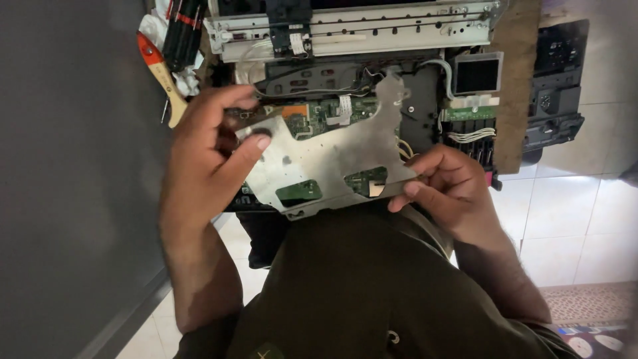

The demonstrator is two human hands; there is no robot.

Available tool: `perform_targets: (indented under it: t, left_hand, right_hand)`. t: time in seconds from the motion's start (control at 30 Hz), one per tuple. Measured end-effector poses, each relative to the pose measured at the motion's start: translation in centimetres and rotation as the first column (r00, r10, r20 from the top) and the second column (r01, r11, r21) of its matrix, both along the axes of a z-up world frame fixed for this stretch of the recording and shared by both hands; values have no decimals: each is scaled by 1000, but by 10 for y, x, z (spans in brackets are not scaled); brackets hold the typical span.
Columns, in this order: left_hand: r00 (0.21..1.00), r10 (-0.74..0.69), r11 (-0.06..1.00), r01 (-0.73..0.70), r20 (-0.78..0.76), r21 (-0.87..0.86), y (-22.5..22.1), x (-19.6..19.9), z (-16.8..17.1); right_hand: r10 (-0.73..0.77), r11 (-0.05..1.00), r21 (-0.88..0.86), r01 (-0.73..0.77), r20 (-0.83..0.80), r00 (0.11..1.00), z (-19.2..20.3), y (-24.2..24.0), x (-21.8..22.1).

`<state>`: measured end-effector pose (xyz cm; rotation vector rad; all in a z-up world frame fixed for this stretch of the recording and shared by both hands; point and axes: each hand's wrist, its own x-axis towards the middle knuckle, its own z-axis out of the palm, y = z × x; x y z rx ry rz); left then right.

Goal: Cleaning a circuit board with a brush and reassembling a metal shield using a screwdriver.

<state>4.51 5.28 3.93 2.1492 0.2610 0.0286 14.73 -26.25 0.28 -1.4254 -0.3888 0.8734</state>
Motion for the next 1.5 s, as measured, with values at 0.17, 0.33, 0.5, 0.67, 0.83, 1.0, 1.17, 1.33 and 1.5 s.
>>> perform_targets:
  t: [0.17, 0.33, 0.5, 0.67, 0.83, 1.0, 1.17, 1.33, 1.5]
  left_hand:
    - [958, 275, 961, -272, 77, -48, -21, -20, 8]
    - [959, 282, 958, -281, 3, -63, -42, -30, 9]
    - [908, 375, 910, -400, -188, -114, -48, -38, -3]
    - [875, 421, 890, -449, -238, -76, -45, -48, -12]
    - [888, 420, 894, -440, -185, -83, -49, -43, -11]
    - [895, 412, 908, -419, -169, -6, -50, -40, -16]
    - [909, 387, 922, -381, -158, 64, -50, -37, -12]
    - [901, 399, 917, -390, -170, 82, -50, -36, -15]
    - [911, 391, 920, -385, -131, 71, -51, -35, -18]
  right_hand:
    - [-99, 978, 174, 114, -93, 991, -13, -10, 6]
    - [-124, 990, 57, 128, -67, 990, -6, -17, 10]
    - [-75, 971, -224, 84, 50, 996, 5, -12, 1]
    - [250, 845, -535, -9, 380, 891, 16, 0, -9]
    - [322, 783, -622, -1, 403, 857, 14, -2, -7]
    - [375, 785, -619, -3, 471, 798, 8, -7, -6]
    - [422, 806, -591, 22, 600, 680, 4, -5, -9]
    - [485, 742, -667, 68, 604, 633, 5, -1, -12]
    - [424, 763, -638, 102, 613, 666, -4, -8, -15]
